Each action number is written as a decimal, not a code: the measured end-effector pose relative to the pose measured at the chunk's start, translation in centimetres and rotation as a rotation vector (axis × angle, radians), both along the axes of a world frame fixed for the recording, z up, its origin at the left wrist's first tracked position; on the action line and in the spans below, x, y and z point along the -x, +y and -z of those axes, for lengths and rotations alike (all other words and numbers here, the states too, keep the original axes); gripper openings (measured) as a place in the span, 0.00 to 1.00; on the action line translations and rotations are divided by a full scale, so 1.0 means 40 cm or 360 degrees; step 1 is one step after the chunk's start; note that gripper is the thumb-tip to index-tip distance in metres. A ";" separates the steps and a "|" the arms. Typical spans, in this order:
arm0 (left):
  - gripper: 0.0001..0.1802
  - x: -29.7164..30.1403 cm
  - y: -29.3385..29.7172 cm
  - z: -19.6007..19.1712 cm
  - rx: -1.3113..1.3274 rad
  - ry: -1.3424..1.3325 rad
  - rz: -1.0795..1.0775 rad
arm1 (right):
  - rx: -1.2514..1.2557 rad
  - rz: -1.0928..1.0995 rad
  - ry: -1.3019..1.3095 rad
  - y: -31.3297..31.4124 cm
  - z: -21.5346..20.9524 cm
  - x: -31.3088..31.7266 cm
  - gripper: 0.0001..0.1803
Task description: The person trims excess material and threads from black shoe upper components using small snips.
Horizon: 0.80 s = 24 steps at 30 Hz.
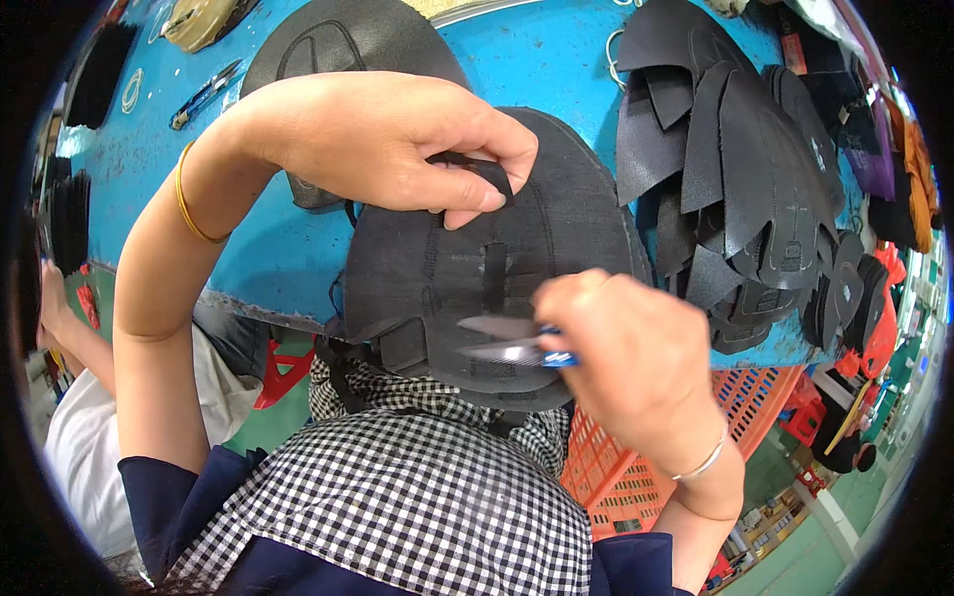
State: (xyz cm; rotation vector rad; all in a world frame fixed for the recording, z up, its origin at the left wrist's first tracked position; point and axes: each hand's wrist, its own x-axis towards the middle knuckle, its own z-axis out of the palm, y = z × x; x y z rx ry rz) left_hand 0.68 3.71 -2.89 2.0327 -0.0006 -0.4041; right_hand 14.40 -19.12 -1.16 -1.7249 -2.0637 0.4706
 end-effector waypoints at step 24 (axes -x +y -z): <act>0.08 0.151 -0.051 -0.205 0.0861 -0.0701 -0.1544 | -0.0272 0.0306 -0.0456 0.027 0.060 0.150 0.10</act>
